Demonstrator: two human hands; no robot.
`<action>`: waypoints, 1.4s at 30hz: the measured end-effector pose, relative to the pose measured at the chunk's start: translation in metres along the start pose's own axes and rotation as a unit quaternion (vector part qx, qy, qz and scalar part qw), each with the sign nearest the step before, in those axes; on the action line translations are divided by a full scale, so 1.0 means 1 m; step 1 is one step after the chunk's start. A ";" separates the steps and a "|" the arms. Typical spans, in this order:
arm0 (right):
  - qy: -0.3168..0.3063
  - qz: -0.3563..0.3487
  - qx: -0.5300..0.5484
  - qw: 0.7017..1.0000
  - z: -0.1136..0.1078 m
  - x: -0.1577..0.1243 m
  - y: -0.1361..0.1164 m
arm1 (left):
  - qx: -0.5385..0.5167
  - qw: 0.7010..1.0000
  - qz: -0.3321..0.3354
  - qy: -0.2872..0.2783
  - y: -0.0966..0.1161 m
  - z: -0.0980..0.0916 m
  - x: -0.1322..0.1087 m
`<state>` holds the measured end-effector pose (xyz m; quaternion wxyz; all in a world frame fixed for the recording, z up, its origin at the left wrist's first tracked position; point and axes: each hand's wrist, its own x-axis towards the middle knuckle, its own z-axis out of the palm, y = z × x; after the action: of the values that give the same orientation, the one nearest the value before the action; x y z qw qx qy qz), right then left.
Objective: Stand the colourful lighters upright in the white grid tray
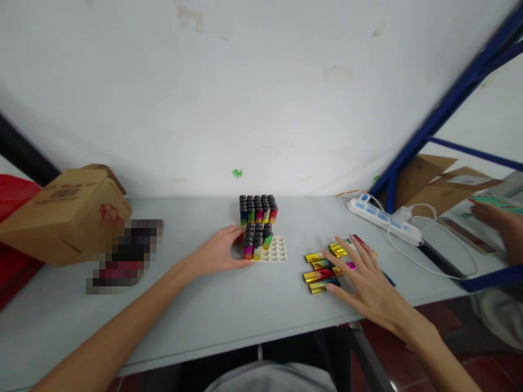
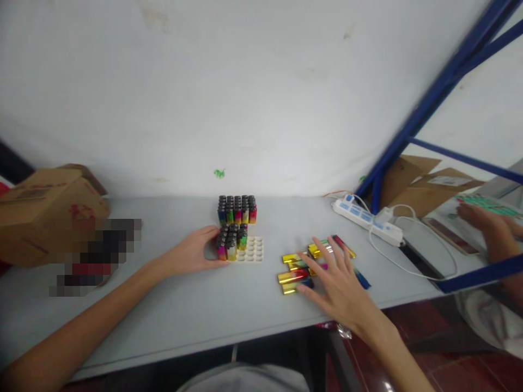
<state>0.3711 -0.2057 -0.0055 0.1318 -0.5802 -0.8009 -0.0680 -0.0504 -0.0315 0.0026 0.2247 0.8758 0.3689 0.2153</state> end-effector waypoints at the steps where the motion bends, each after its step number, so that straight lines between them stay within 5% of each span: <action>1: -0.004 0.013 -0.008 1.000 0.007 -0.009 0.001 | -0.001 1.000 0.002 0.002 -0.001 0.000 0.000; 4: -0.013 0.038 -0.013 0.999 0.025 -0.018 0.001 | -0.002 1.000 0.009 0.007 -0.004 0.001 0.001; 9: -0.012 0.060 0.008 0.998 0.042 0.008 0.001 | 0.003 1.000 0.005 0.004 -0.005 0.000 0.001; 17: 0.018 0.054 0.027 0.998 0.029 0.023 0.002 | 0.013 1.000 0.003 0.004 -0.003 -0.001 0.000; 22: 0.079 0.196 -0.029 0.977 0.023 -0.010 0.048 | 0.014 1.000 0.003 0.006 -0.003 -0.001 0.001; 26: 0.027 0.289 -0.015 0.957 0.040 -0.006 0.085 | 0.022 1.000 0.006 0.008 -0.004 0.000 0.001; 33: 0.048 0.209 0.076 0.974 0.070 0.056 0.072 | 0.029 0.999 -0.005 0.015 -0.008 0.003 0.000; 42: 0.040 0.143 0.217 0.965 0.077 0.096 0.035 | 0.022 1.000 -0.001 0.016 -0.004 0.001 -0.001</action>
<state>0.3658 -0.0866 -0.0525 0.2948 -0.6433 -0.6990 0.1034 -0.0530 -0.0301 -0.0010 0.1996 0.8768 0.3777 0.2208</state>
